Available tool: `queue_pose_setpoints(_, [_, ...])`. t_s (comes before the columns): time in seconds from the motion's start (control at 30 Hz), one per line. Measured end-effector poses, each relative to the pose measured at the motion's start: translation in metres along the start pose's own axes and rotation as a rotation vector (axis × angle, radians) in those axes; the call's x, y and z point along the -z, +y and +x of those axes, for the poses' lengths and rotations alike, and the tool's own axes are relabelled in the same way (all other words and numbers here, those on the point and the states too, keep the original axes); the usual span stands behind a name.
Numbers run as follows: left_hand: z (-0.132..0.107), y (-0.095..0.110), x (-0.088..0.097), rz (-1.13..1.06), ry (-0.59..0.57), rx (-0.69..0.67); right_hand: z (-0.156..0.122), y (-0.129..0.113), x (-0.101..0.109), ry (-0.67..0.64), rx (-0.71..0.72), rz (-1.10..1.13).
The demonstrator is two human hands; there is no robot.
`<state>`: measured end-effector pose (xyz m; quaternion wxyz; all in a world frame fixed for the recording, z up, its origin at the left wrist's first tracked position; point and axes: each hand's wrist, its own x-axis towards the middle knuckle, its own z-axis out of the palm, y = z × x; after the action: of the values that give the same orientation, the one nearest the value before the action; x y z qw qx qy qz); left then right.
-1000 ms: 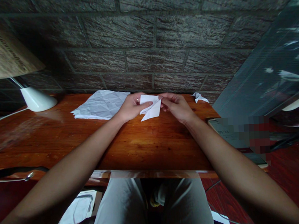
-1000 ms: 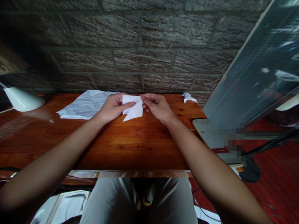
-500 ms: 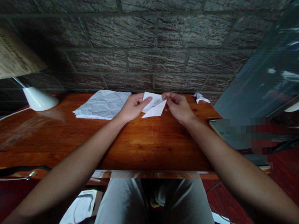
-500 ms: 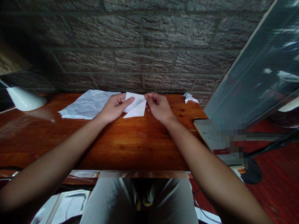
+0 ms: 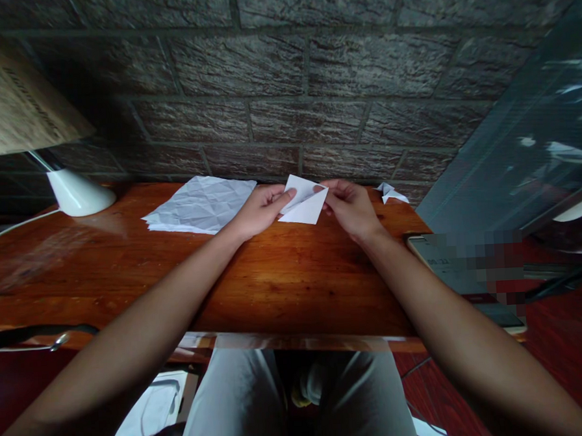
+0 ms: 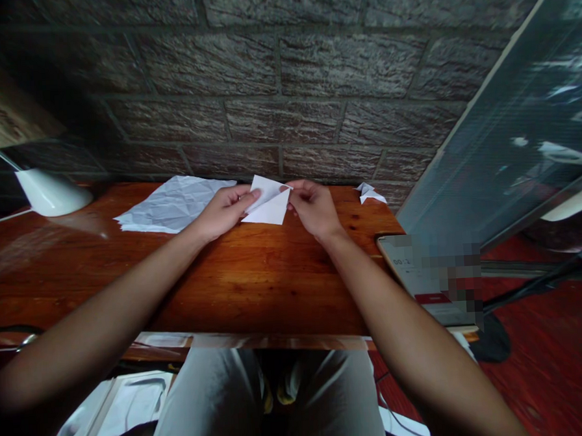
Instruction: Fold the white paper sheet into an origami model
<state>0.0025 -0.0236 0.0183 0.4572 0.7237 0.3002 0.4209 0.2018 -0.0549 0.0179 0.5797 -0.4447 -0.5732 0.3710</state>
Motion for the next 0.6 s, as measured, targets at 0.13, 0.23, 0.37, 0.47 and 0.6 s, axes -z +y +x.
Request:
queue_pose_setpoints(0.13, [-0.001,0.003,-0.005,-0.065,-0.036,-0.041,0.001,0.003,0.001,0.014,0.053,-0.017])
queue_pose_setpoints(0.23, [0.000,-0.003,-0.006,-0.085,-0.044,-0.024,0.000,0.004,0.000,0.002,0.063,-0.013])
queue_pose_setpoints(0.37, [0.003,-0.012,-0.002,-0.065,0.027,-0.005,-0.003,0.000,-0.004,-0.032,0.040,-0.016])
queue_pose_setpoints(0.47, [0.003,-0.014,-0.001,-0.096,0.042,0.024,-0.005,-0.005,-0.005,-0.023,0.058,-0.047])
queue_pose_setpoints(0.6, [0.001,-0.009,-0.003,-0.148,0.055,0.073,-0.005,-0.006,-0.004,-0.052,0.054,-0.043])
